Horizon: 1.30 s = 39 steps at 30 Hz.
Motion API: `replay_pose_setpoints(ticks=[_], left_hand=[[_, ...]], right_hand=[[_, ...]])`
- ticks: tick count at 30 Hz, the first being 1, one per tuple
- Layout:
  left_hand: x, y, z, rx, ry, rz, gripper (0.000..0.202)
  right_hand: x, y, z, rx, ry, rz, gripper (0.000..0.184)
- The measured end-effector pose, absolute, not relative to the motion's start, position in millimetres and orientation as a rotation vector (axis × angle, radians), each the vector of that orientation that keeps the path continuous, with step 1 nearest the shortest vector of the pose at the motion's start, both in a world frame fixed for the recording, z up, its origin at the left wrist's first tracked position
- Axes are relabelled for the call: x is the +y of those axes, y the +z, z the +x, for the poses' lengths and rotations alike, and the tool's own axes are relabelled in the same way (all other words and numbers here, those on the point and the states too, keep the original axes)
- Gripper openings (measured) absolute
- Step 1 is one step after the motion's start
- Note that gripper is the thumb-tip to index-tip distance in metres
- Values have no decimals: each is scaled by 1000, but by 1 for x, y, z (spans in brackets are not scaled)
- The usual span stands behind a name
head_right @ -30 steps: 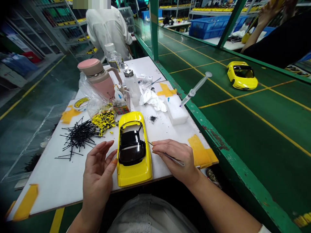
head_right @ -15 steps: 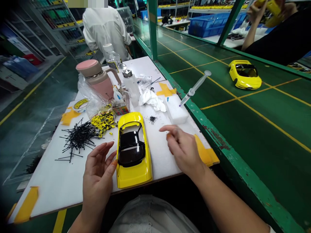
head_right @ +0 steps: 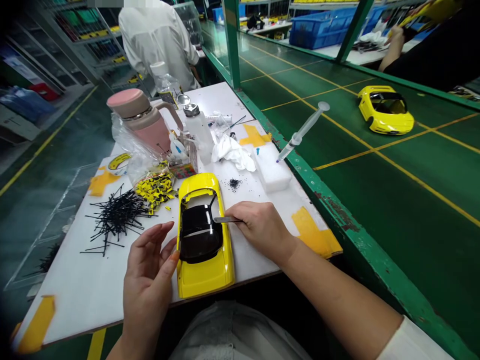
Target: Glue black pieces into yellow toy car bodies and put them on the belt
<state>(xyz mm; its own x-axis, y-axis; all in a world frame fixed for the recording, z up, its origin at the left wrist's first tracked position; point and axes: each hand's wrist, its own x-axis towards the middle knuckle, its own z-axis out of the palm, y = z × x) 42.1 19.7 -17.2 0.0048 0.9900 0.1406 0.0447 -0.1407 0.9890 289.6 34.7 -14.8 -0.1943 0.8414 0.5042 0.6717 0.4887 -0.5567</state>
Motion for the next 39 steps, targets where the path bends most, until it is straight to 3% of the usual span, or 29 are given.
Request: replay_pose_setpoints(ticks=[39], left_hand=[[20,-19,41,1160,1303,1349,43]], right_hand=[[34,-17,283,-1841,338,-1278,16]])
